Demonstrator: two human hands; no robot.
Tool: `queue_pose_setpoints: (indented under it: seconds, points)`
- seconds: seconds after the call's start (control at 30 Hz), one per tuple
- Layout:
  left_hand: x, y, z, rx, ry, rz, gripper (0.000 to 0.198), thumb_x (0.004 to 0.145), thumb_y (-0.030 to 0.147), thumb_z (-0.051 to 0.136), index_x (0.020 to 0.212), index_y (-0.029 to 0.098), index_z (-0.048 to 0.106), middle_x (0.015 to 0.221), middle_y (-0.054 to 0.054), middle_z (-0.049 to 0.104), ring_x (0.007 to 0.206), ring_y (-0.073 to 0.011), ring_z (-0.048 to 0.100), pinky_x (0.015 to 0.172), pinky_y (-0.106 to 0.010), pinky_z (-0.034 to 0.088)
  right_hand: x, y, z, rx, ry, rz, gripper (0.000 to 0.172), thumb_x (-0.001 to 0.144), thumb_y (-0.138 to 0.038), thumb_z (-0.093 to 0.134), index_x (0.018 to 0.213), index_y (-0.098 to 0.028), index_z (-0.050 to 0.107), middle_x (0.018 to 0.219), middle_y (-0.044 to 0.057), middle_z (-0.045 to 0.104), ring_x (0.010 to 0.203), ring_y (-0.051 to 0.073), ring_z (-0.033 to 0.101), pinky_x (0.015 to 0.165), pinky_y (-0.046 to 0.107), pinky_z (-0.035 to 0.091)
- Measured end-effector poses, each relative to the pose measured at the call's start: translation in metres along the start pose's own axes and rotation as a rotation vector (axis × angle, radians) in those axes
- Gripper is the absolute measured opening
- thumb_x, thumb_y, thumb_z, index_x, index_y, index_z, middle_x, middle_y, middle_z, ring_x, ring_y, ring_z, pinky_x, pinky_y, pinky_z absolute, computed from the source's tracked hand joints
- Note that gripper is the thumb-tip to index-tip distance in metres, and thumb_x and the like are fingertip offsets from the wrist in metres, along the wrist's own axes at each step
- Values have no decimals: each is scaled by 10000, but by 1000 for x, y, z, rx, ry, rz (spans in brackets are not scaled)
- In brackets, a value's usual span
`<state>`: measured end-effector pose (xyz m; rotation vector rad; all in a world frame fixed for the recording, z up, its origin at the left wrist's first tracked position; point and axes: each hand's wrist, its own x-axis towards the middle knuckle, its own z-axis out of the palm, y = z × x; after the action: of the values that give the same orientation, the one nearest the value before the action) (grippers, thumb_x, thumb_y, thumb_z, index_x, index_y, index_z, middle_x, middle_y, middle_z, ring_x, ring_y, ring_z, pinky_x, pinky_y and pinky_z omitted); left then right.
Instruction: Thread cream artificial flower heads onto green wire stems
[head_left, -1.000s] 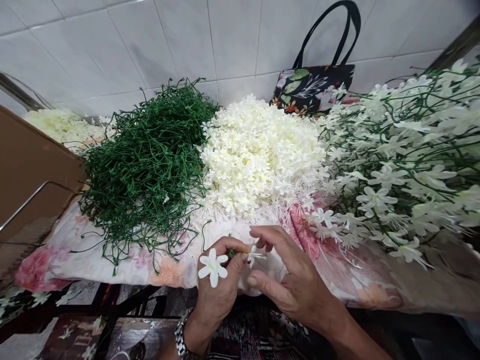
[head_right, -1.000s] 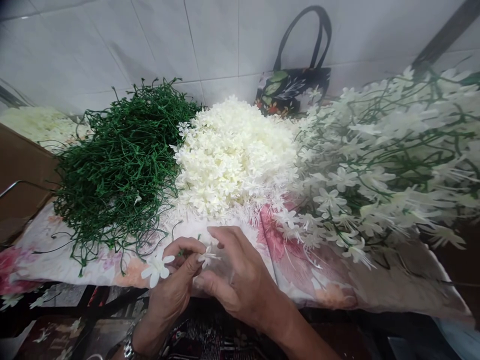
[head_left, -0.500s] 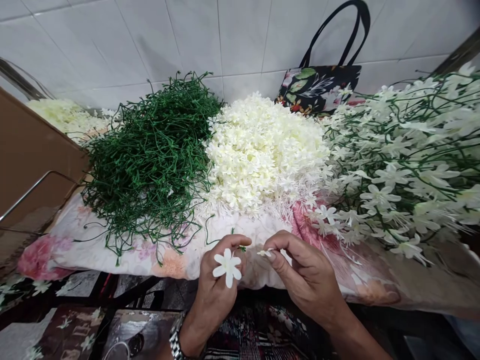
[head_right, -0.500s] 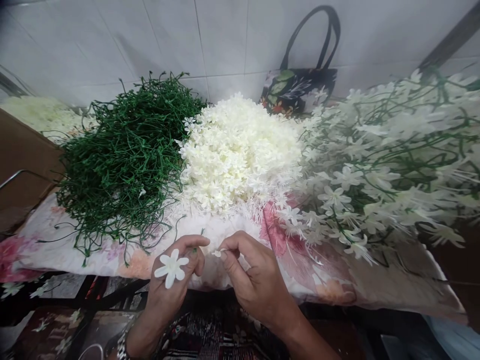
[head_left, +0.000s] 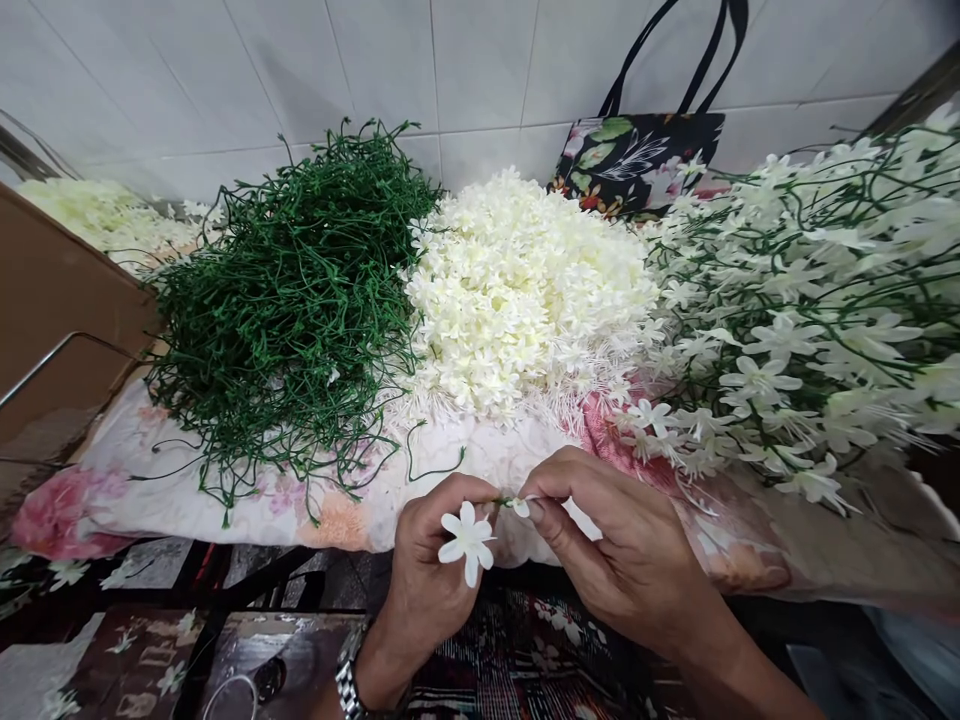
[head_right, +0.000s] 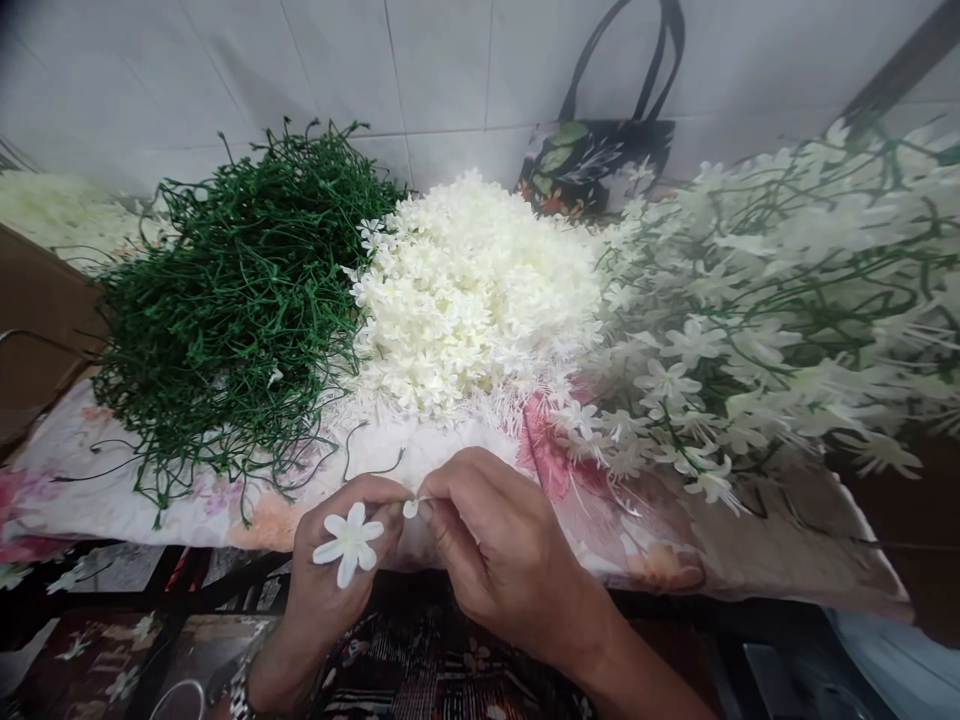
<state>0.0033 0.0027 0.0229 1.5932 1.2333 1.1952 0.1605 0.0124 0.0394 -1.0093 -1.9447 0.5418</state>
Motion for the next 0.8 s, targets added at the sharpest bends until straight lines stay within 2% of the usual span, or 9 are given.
queue_pose_setpoints:
  seconds: [0.2, 0.3, 0.43, 0.53, 0.8]
  points:
    - [4, 1, -1, 59, -13, 137, 123, 726, 58, 530, 739, 158, 599, 542, 58, 526, 448, -52, 428, 426, -130, 337, 0, 0, 1, -78, -25, -52, 120, 845, -59, 451, 813, -144, 529, 689, 26, 538, 660, 118, 511, 586, 235, 423]
    - [4, -3, 1, 52, 15, 100, 115, 745, 85, 526, 711, 147, 617, 529, 41, 539, 464, -67, 465, 450, -140, 381, -2, 4, 5, -74, -7, -42, 110, 842, -55, 459, 806, -141, 519, 690, 27, 528, 660, 113, 502, 592, 232, 419]
    - [4, -12, 8, 5, 85, -47, 120, 737, 112, 535, 658, 140, 620, 514, 29, 547, 461, -81, 477, 442, -156, 403, -5, 12, 13, -38, 30, 14, 109, 846, -73, 465, 777, -151, 497, 661, 3, 493, 606, 92, 472, 552, 212, 397]
    - [3, -20, 12, -40, 95, -110, 153, 751, 132, 535, 615, 146, 604, 506, 32, 526, 464, -82, 461, 444, -163, 404, -6, 18, 19, -33, 35, 60, 114, 849, -90, 471, 761, -160, 491, 647, -11, 491, 576, 81, 462, 528, 201, 384]
    - [7, -26, 11, 14, 52, -3, 252, 780, 133, 505, 533, 150, 549, 512, 17, 521, 488, -93, 461, 473, -183, 416, -7, 26, 25, -27, 26, 106, 109, 862, -128, 469, 765, -172, 494, 635, -22, 507, 562, 80, 482, 524, 194, 391]
